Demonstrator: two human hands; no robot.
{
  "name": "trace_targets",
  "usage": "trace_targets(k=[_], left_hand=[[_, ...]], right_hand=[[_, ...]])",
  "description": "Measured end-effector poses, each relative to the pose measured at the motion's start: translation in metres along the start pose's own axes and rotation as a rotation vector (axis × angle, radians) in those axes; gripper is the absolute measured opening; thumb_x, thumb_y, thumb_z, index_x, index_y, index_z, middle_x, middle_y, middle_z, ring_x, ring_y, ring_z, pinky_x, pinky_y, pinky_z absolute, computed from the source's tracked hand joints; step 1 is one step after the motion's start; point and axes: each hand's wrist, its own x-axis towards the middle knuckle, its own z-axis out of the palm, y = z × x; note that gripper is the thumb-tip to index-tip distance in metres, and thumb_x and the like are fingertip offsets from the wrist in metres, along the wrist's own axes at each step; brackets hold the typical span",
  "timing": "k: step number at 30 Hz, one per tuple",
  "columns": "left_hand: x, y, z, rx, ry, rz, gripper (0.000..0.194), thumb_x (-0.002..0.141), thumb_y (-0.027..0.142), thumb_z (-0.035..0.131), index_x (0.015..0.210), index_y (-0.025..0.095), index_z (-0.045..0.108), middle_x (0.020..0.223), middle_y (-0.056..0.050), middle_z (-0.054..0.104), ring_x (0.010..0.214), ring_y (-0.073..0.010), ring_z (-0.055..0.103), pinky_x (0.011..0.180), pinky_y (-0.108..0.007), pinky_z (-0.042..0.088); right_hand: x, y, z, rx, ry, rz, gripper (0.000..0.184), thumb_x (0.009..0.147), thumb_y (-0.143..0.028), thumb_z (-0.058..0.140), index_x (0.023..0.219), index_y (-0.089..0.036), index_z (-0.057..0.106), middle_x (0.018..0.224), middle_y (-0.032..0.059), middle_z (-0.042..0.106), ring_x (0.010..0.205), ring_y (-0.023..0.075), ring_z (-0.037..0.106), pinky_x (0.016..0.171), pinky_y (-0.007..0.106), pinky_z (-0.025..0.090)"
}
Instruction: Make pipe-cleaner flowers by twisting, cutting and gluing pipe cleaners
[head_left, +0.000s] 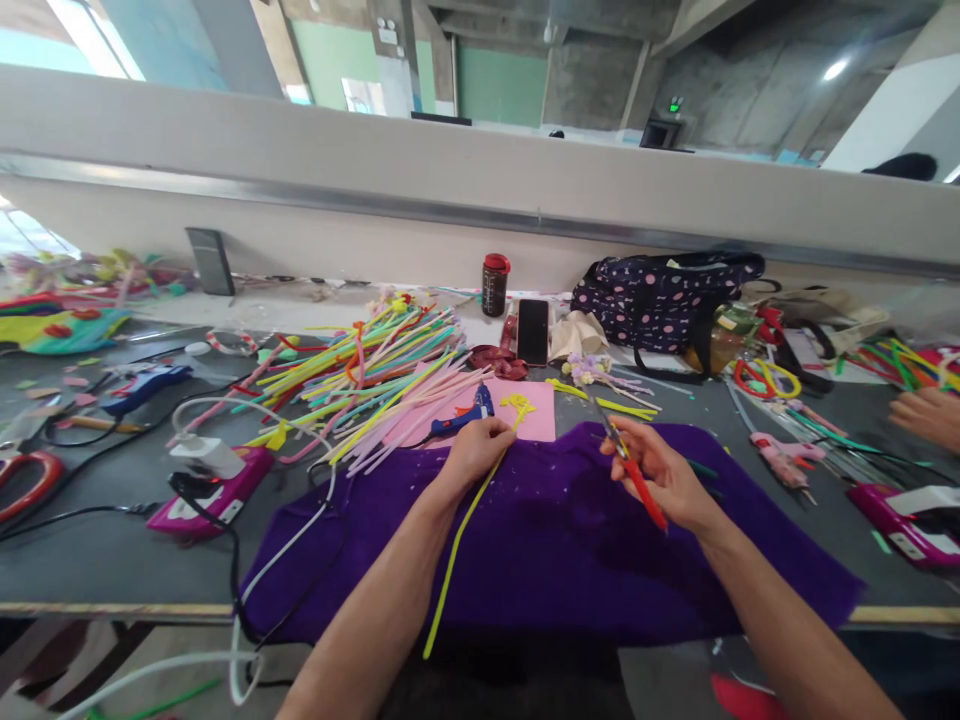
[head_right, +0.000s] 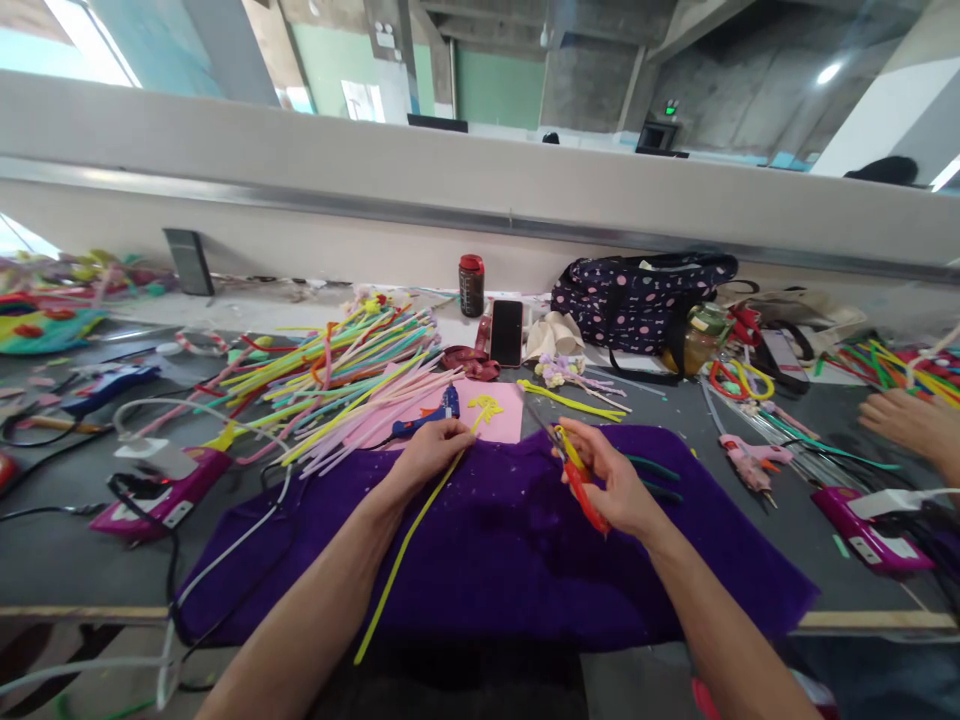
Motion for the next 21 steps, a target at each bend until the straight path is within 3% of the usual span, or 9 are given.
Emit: trace_targets(k=[2, 6, 10, 15, 18, 21], left_hand=[[-0.003, 0.003, 0.004, 0.028, 0.014, 0.035, 0.022, 0.071, 0.034, 0.051, 0.073, 0.017, 0.065, 0.070, -0.002, 0.064, 0.065, -0.0153, 0.056, 0.058, -0.022, 0.036], [-0.008, 0.007, 0.010, 0.167, -0.044, 0.046, 0.019, 0.071, 0.030, 0.051, 0.076, 0.018, 0.066, 0.075, -0.005, 0.066, 0.068, -0.0172, 0.058, 0.062, -0.024, 0.036], [-0.010, 0.006, 0.012, 0.195, -0.077, 0.067, 0.019, 0.072, 0.028, 0.050, 0.077, 0.018, 0.066, 0.077, -0.006, 0.067, 0.071, -0.0177, 0.059, 0.064, -0.025, 0.037], [-0.011, 0.004, 0.013, 0.028, -0.184, 0.015, 0.018, 0.071, 0.029, 0.049, 0.070, 0.017, 0.063, 0.064, -0.002, 0.063, 0.055, -0.0133, 0.054, 0.053, -0.022, 0.035], [-0.009, 0.006, 0.010, -0.137, -0.125, -0.032, 0.018, 0.070, 0.031, 0.052, 0.067, 0.016, 0.060, 0.060, 0.000, 0.059, 0.052, -0.0102, 0.050, 0.050, -0.020, 0.034], [-0.008, 0.010, 0.005, -0.362, -0.063, -0.114, 0.021, 0.068, 0.036, 0.056, 0.067, 0.015, 0.056, 0.057, 0.002, 0.055, 0.044, -0.0060, 0.043, 0.042, -0.017, 0.028]], right_hand=[[0.015, -0.003, 0.011, 0.216, -0.009, 0.013, 0.060, 0.069, -0.021, 0.058, 0.125, -0.027, 0.036, 0.092, 0.0044, 0.056, 0.066, 0.0130, 0.052, 0.060, 0.027, 0.042], [0.049, -0.009, 0.033, 0.442, 0.050, 0.037, 0.062, 0.061, -0.024, 0.067, 0.118, -0.026, 0.044, 0.074, -0.0007, 0.051, 0.058, 0.0102, 0.044, 0.051, 0.022, 0.036], [0.064, 0.006, 0.044, 0.595, 0.009, 0.112, 0.061, 0.061, -0.028, 0.068, 0.117, -0.025, 0.042, 0.058, -0.0072, 0.041, 0.042, 0.0047, 0.030, 0.040, 0.018, 0.026], [0.053, 0.024, 0.044, 0.612, -0.053, 0.213, 0.070, 0.064, -0.036, 0.066, 0.125, -0.029, 0.033, 0.058, -0.0079, 0.039, 0.037, 0.0037, 0.027, 0.035, 0.017, 0.023], [0.046, 0.016, 0.041, 0.569, -0.043, 0.185, 0.072, 0.064, -0.040, 0.065, 0.127, -0.029, 0.031, 0.064, -0.0057, 0.043, 0.040, 0.0043, 0.032, 0.037, 0.018, 0.030], [0.043, 0.009, 0.041, 0.489, -0.038, 0.186, 0.064, 0.066, -0.038, 0.064, 0.122, -0.025, 0.037, 0.066, -0.0047, 0.043, 0.045, 0.0055, 0.035, 0.041, 0.018, 0.036]])
